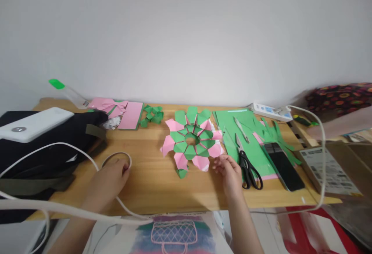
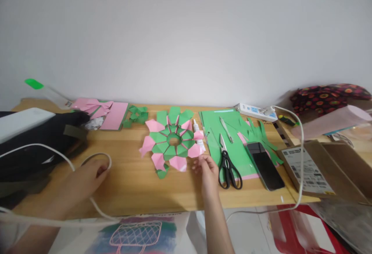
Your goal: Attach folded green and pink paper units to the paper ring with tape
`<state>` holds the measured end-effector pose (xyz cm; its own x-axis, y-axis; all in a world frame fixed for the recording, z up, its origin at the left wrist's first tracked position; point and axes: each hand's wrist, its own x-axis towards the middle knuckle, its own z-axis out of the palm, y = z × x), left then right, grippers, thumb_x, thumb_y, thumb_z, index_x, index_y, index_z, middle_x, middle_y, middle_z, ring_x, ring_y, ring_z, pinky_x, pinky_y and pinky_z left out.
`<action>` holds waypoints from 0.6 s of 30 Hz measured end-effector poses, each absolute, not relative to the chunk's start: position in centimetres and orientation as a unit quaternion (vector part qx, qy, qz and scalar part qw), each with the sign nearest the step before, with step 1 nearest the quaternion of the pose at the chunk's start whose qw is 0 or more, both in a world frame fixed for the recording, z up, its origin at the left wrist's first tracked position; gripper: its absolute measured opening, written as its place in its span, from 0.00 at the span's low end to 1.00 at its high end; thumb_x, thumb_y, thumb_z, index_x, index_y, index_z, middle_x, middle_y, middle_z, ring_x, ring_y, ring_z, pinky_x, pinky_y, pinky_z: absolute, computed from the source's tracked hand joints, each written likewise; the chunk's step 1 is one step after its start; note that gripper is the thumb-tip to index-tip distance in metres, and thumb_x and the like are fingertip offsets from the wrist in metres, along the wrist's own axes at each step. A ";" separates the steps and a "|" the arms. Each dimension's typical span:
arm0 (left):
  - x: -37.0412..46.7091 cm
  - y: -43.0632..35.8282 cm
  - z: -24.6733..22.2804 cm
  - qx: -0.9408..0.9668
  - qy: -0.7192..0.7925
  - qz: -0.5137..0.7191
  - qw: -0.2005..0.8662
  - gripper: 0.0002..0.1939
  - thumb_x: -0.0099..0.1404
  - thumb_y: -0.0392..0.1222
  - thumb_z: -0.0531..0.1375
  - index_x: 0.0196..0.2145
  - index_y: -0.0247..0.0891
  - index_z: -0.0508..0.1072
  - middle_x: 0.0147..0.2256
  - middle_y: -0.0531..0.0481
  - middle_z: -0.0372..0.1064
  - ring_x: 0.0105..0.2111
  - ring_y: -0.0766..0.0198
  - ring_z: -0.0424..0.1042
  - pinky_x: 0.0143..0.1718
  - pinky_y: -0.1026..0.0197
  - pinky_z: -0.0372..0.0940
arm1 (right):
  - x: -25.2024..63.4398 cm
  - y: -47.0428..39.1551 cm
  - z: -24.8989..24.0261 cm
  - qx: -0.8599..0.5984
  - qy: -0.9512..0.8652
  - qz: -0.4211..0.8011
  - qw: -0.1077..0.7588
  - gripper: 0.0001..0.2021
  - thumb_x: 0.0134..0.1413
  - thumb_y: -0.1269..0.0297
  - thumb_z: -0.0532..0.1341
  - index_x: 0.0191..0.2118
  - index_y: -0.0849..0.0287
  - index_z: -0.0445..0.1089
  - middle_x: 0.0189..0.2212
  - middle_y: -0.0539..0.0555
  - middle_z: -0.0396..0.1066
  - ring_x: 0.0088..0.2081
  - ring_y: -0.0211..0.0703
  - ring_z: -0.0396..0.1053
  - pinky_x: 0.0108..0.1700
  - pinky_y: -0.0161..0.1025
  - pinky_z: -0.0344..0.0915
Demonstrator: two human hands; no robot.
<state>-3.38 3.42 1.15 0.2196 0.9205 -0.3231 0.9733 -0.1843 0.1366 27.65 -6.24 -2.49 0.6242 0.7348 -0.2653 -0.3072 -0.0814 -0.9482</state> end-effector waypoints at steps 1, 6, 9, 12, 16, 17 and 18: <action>-3.3 3.5 1.1 0.763 0.620 -0.083 0.163 0.12 0.64 0.41 0.47 0.27 0.40 0.67 0.34 0.40 0.74 0.34 0.50 0.74 0.31 0.56 0.62 | 28.1 -5.9 -2.4 -0.620 -0.168 0.396 0.657 0.18 0.36 0.51 0.71 0.22 0.60 0.68 0.18 0.48 0.69 0.19 0.35 0.66 0.21 0.32 0.61; -3.0 3.9 1.7 0.745 0.637 -0.061 0.187 0.10 0.62 0.42 0.48 0.28 0.41 0.67 0.30 0.44 0.74 0.30 0.52 0.74 0.29 0.58 0.61 | 28.9 -3.5 -2.4 -0.618 -0.167 0.416 0.646 0.18 0.37 0.49 0.70 0.27 0.60 0.71 0.23 0.53 0.75 0.23 0.40 0.71 0.26 0.36 0.67; -2.3 3.7 2.6 0.731 0.645 0.008 0.222 0.11 0.62 0.45 0.49 0.33 0.41 0.69 0.32 0.46 0.75 0.32 0.54 0.74 0.33 0.58 0.63 | 28.8 -2.5 -2.8 -0.620 -0.172 0.417 0.642 0.19 0.38 0.48 0.69 0.28 0.60 0.72 0.25 0.55 0.76 0.26 0.43 0.73 0.27 0.38 0.67; -1.5 2.9 3.8 0.724 0.634 0.097 0.254 0.14 0.62 0.49 0.51 0.37 0.39 0.71 0.34 0.47 0.75 0.32 0.57 0.73 0.33 0.59 0.64 | 28.6 -2.4 -2.9 -0.641 -0.163 0.364 0.656 0.18 0.44 0.49 0.67 0.33 0.60 0.73 0.27 0.54 0.75 0.27 0.42 0.72 0.29 0.38 0.67; -0.3 1.4 5.4 0.740 0.556 0.215 0.310 0.09 0.63 0.47 0.56 0.32 0.40 0.72 0.30 0.51 0.74 0.29 0.61 0.70 0.28 0.63 0.62 | 27.5 -3.6 -0.8 -0.662 -0.158 0.193 0.707 0.12 0.52 0.55 0.64 0.37 0.57 0.72 0.30 0.48 0.72 0.28 0.34 0.68 0.32 0.34 0.64; 0.0 1.1 5.7 0.752 0.525 0.235 0.323 0.07 0.63 0.45 0.57 0.32 0.40 0.71 0.30 0.52 0.73 0.29 0.63 0.70 0.28 0.64 0.62 | 27.0 -4.1 0.2 -0.661 -0.191 0.147 0.711 0.11 0.54 0.56 0.63 0.37 0.58 0.72 0.30 0.48 0.72 0.28 0.34 0.68 0.33 0.34 0.64; 0.3 0.8 6.0 0.766 0.486 0.252 0.337 0.06 0.64 0.43 0.57 0.31 0.40 0.71 0.29 0.52 0.73 0.29 0.64 0.70 0.28 0.65 0.62 | 26.4 -4.6 1.2 -0.655 -0.243 0.121 0.705 0.09 0.56 0.57 0.62 0.37 0.58 0.73 0.30 0.49 0.72 0.29 0.35 0.68 0.34 0.35 0.65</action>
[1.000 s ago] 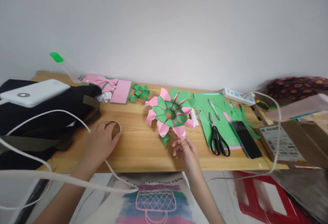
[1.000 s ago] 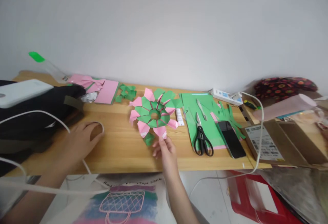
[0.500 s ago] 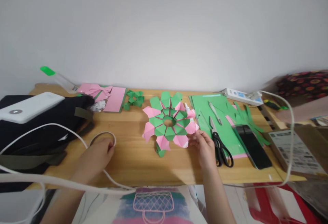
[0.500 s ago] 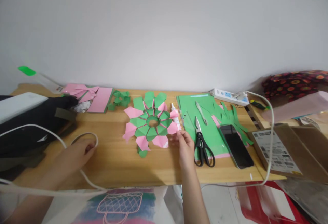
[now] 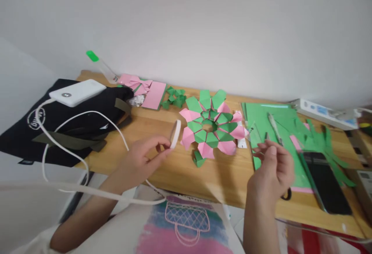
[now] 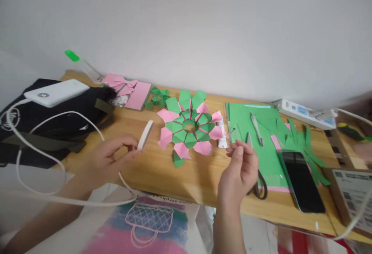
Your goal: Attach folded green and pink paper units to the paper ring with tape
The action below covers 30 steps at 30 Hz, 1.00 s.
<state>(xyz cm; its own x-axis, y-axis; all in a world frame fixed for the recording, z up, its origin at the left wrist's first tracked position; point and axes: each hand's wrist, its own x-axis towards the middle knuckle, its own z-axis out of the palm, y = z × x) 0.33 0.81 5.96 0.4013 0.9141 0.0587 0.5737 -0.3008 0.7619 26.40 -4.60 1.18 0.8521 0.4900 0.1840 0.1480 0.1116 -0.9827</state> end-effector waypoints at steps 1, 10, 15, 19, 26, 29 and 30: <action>0.7 0.6 6.2 0.782 0.439 0.266 0.353 0.05 0.65 0.40 0.57 0.31 0.40 0.71 0.29 0.53 0.73 0.29 0.65 0.70 0.30 0.65 0.62 | 25.7 -5.0 2.2 -0.646 -0.312 0.124 0.686 0.09 0.59 0.59 0.61 0.37 0.58 0.74 0.30 0.50 0.72 0.30 0.37 0.70 0.36 0.37 0.66; 3.3 -1.6 7.6 0.803 0.232 0.284 0.470 0.05 0.65 0.34 0.59 0.39 0.41 0.72 0.33 0.51 0.75 0.33 0.64 0.73 0.38 0.63 0.66 | 22.2 -6.3 5.8 -0.546 -0.667 0.088 0.500 0.16 0.59 0.72 0.59 0.52 0.53 0.68 0.43 0.54 0.75 0.43 0.44 0.72 0.44 0.44 0.69; 3.1 -2.5 7.5 0.803 0.235 0.279 0.472 0.26 0.64 0.33 0.60 0.58 0.48 0.64 0.35 0.54 0.77 0.34 0.64 0.74 0.41 0.62 0.68 | 22.0 -7.3 6.0 -0.551 -0.663 0.010 0.507 0.12 0.58 0.73 0.60 0.47 0.53 0.70 0.38 0.52 0.76 0.39 0.43 0.73 0.43 0.43 0.69; 3.0 -2.6 7.6 0.812 0.245 0.238 0.473 0.23 0.64 0.33 0.60 0.56 0.47 0.69 0.35 0.53 0.77 0.32 0.64 0.74 0.40 0.63 0.67 | 21.9 -7.8 6.0 -0.558 -0.668 -0.020 0.492 0.11 0.58 0.74 0.60 0.45 0.55 0.70 0.35 0.53 0.76 0.38 0.43 0.73 0.41 0.42 0.68; 3.5 -2.1 6.1 0.616 0.092 0.313 0.717 0.22 0.63 0.28 0.61 0.52 0.45 0.68 0.33 0.53 0.74 0.31 0.67 0.75 0.35 0.64 0.71 | 21.9 -7.9 6.2 -0.573 -0.670 -0.029 0.471 0.03 0.55 0.73 0.61 0.35 0.58 0.69 0.29 0.53 0.72 0.33 0.42 0.70 0.36 0.40 0.67; 3.8 -1.5 5.3 0.479 0.022 0.302 0.824 0.21 0.63 0.27 0.61 0.51 0.46 0.66 0.35 0.53 0.74 0.30 0.68 0.76 0.30 0.67 0.72 | 22.4 -8.3 6.6 -0.563 -0.679 0.001 0.471 0.02 0.55 0.69 0.63 0.34 0.57 0.69 0.29 0.52 0.72 0.34 0.42 0.71 0.37 0.39 0.67; 3.8 -1.3 5.2 0.450 0.013 0.299 0.841 0.21 0.64 0.27 0.61 0.50 0.46 0.66 0.35 0.54 0.75 0.30 0.68 0.77 0.30 0.68 0.72 | 22.9 -8.5 6.6 -0.562 -0.676 0.018 0.476 0.03 0.55 0.65 0.63 0.34 0.57 0.70 0.29 0.53 0.73 0.34 0.43 0.71 0.37 0.40 0.67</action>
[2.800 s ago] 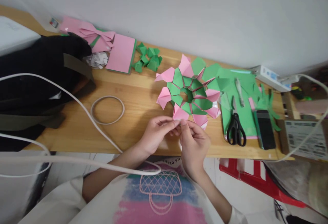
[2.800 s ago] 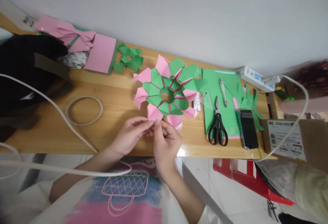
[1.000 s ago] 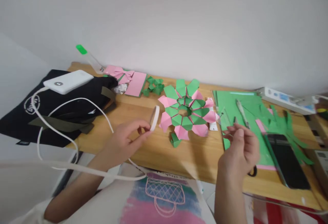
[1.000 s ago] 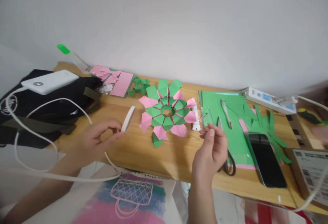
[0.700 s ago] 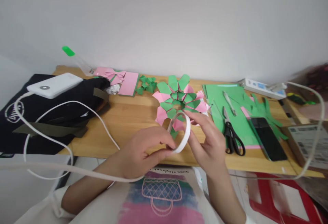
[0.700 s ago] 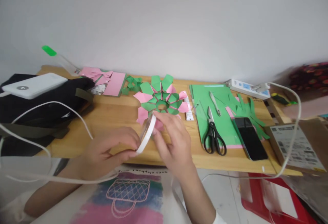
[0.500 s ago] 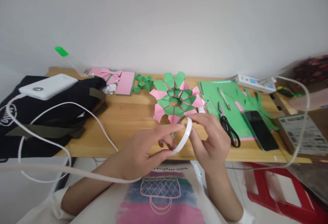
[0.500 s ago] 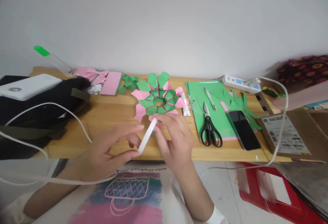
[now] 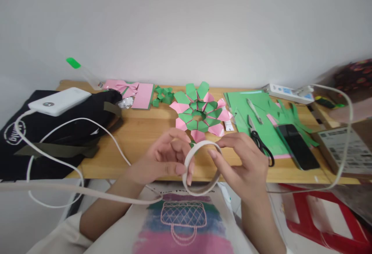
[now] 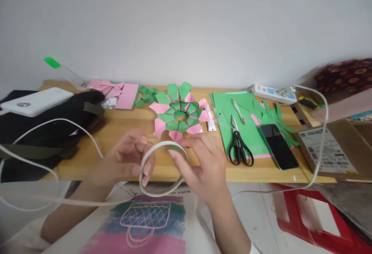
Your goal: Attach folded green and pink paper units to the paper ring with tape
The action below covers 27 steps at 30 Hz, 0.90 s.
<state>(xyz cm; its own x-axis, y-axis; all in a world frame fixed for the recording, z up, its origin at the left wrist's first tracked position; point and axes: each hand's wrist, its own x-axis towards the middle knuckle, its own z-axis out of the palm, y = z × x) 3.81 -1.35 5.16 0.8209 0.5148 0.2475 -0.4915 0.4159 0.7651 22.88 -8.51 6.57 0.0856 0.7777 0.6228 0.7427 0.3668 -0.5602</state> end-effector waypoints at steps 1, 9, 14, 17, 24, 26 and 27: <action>3.8 -1.2 5.0 0.429 0.006 0.297 0.853 0.20 0.64 0.28 0.61 0.50 0.47 0.66 0.35 0.54 0.75 0.30 0.69 0.77 0.30 0.69 0.71 | 23.6 -8.7 6.4 -0.577 -0.660 0.034 0.481 0.05 0.57 0.61 0.62 0.34 0.57 0.70 0.30 0.53 0.73 0.34 0.44 0.72 0.37 0.40 0.67; 3.8 -0.3 4.4 0.380 -0.009 0.287 0.879 0.19 0.65 0.31 0.62 0.49 0.49 0.66 0.34 0.55 0.75 0.28 0.71 0.77 0.29 0.72 0.71 | 33.8 -10.1 1.2 -0.934 -0.337 0.107 0.052 0.17 0.51 0.56 0.58 0.34 0.65 0.75 0.35 0.71 0.75 0.40 0.65 0.73 0.36 0.49 0.63; 4.3 -0.1 4.4 0.370 0.007 0.282 0.885 0.17 0.64 0.31 0.62 0.47 0.49 0.66 0.33 0.56 0.74 0.26 0.72 0.76 0.27 0.74 0.68 | 35.7 -10.3 0.0 -0.936 -0.315 0.137 0.076 0.14 0.42 0.58 0.61 0.32 0.62 0.74 0.30 0.66 0.75 0.35 0.60 0.73 0.34 0.46 0.63; 4.4 0.1 4.7 0.384 0.034 0.284 0.878 0.18 0.63 0.32 0.63 0.47 0.49 0.65 0.32 0.56 0.74 0.26 0.71 0.75 0.26 0.72 0.68 | 36.0 -10.6 1.1 -0.932 -0.304 0.157 0.124 0.10 0.40 0.56 0.61 0.24 0.57 0.71 0.20 0.57 0.71 0.28 0.53 0.71 0.30 0.42 0.62; 3.9 3.5 8.1 0.527 0.225 0.241 0.783 0.19 0.58 0.37 0.68 0.45 0.39 0.66 0.29 0.54 0.73 0.26 0.69 0.73 0.25 0.70 0.62 | 34.6 -12.3 3.5 -0.568 -0.207 0.389 0.695 0.21 0.36 0.41 0.65 0.25 0.54 0.67 0.16 0.43 0.55 0.13 0.28 0.43 0.13 0.31 0.51; 3.6 4.7 9.6 0.558 0.260 0.222 0.756 0.22 0.56 0.37 0.68 0.46 0.39 0.66 0.29 0.54 0.72 0.25 0.70 0.71 0.25 0.70 0.61 | 34.2 -12.7 3.9 -0.450 -0.185 0.441 0.754 0.19 0.37 0.45 0.70 0.30 0.54 0.70 0.17 0.41 0.55 0.13 0.26 0.36 0.12 0.30 0.51; 3.5 5.3 10.4 0.572 0.267 0.211 0.746 0.23 0.56 0.38 0.68 0.47 0.40 0.65 0.30 0.54 0.72 0.25 0.70 0.70 0.25 0.69 0.61 | 34.0 -12.8 3.9 -0.414 -0.183 0.459 0.764 0.19 0.38 0.46 0.71 0.32 0.53 0.71 0.17 0.40 0.56 0.12 0.25 0.34 0.12 0.30 0.52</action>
